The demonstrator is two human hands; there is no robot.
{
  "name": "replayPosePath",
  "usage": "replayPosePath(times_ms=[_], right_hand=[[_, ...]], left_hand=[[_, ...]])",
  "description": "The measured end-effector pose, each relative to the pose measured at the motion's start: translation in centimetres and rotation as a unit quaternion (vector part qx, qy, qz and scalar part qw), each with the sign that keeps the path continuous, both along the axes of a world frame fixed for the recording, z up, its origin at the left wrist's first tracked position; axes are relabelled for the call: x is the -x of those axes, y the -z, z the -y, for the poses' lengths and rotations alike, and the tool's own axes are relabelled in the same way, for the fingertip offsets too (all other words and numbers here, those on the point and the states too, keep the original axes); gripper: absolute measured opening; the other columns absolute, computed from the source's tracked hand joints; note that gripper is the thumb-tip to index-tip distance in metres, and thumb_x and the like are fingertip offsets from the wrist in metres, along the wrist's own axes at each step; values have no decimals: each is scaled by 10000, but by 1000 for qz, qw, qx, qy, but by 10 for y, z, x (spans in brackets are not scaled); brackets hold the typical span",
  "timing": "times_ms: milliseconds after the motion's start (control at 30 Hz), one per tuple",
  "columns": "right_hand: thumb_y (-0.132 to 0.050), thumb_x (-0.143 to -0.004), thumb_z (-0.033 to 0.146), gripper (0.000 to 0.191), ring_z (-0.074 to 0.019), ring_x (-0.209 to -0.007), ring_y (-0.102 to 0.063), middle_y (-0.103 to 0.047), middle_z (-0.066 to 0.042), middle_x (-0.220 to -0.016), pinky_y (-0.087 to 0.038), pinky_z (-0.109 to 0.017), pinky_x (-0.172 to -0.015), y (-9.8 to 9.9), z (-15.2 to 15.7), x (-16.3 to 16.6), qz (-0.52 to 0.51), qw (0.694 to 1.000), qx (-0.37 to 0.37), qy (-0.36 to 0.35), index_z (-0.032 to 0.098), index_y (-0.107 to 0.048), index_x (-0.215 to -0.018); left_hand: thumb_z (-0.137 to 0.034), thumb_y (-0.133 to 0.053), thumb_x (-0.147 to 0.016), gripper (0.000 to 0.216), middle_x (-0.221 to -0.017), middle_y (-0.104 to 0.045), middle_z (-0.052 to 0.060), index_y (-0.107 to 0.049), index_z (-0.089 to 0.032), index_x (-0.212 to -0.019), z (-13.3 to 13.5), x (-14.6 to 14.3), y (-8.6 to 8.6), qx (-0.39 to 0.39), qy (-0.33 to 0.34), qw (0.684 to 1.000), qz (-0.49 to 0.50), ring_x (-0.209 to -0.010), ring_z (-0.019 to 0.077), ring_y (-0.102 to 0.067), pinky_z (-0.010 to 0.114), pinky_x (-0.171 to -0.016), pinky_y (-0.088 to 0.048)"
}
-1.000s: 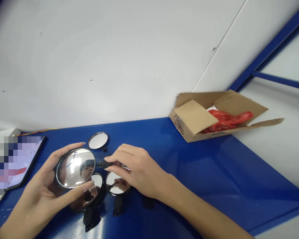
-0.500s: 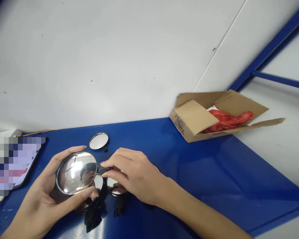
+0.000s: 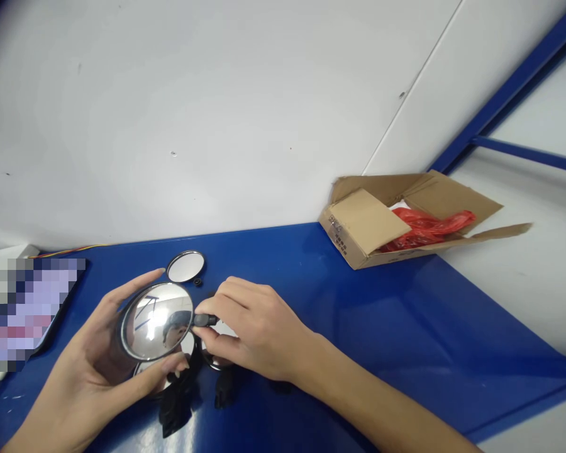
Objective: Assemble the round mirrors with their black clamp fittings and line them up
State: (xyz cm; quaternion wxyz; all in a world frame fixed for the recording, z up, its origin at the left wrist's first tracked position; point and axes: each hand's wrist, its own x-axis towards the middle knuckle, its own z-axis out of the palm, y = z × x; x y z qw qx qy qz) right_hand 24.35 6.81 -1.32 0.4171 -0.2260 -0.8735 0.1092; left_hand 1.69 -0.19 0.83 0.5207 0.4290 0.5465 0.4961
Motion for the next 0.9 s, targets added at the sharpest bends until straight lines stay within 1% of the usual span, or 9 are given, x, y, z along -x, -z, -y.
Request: replayPosePath(times_ms=[133,233,333,400,500,567,667,800,900], right_hand=[[-738,-1068,199,66,-157,-711,-645,-720,-6,-837,-514,-300,-639,2,-1,-1,-40,998,-29,42,230,-695,-1108],[-756,-1052,186,101,-154,-683,-642,-722,4,-815,-498,-303,-612,3,1,1,-53,996,-40,53,238,-676,-1088],[-752,-1073,207,83,-146,-674,-636,-732,9,-805,-498,-295,-612,1,4,2,-44,998,-36,36,228,-672,-1076],[-757,-1080,233,78,-143,-693,-640,-741,4,-825,-510,-288,-633,-1,4,1,-37,999,-17,15,216,-680,-1078],[-780,-1077,290,133,-146,-761,-671,-750,-9,-874,-548,-270,-690,-4,2,-3,-32,998,37,-28,197,-713,-1146],[-805,-1077,329,188,-138,-787,-684,-753,-8,-891,-565,-250,-719,-4,0,-6,-33,996,72,-51,195,-737,-1191],[-861,-1039,369,229,-124,-765,-680,-758,6,-871,-559,-233,-717,-2,0,-8,-43,992,102,-68,201,-769,-1165],[-913,-982,371,236,-121,-730,-672,-778,14,-861,-549,-238,-697,-2,1,-8,-52,985,133,-96,203,-788,-1089],[-932,-962,337,235,-121,-746,-684,-799,2,-893,-552,-238,-707,-3,2,-7,-54,981,149,-113,192,-798,-1089]], left_hand=[[-382,-1081,-709,985,-1139,-857,35,-580,-369,-1557,-6,3,-1,-10,3,999,39,-768,245,-837,348,-753,-741],[-354,-1044,-791,892,-1198,-867,70,-583,-317,-1554,-7,2,-4,-11,0,998,59,-938,263,-874,311,-853,-731],[-374,-1042,-805,912,-1149,-885,70,-585,-310,-1592,-6,1,-6,5,6,997,80,-1027,304,-879,323,-894,-733],[-379,-1035,-825,937,-1140,-892,72,-570,-317,-1635,-7,4,-4,11,10,997,82,-1042,313,-882,318,-902,-734],[-345,-1007,-875,914,-1317,-866,89,-559,-346,-1672,-12,14,2,-4,33,996,87,-1129,305,-868,300,-950,-725],[-325,-982,-907,875,-1400,-839,90,-566,-367,-1676,-16,22,7,-24,66,994,86,-1156,300,-860,322,-978,-723],[-335,-969,-921,854,-1400,-837,80,-574,-388,-1676,-18,26,8,-22,80,993,82,-1087,276,-865,323,-943,-730],[-413,-974,-904,868,-1212,-885,73,-581,-360,-1675,-14,19,1,12,69,994,89,-880,230,-855,263,-790,-709],[-435,-979,-894,880,-1200,-883,83,-582,-321,-1671,-13,16,-2,13,73,993,94,-953,252,-859,269,-848,-704]])
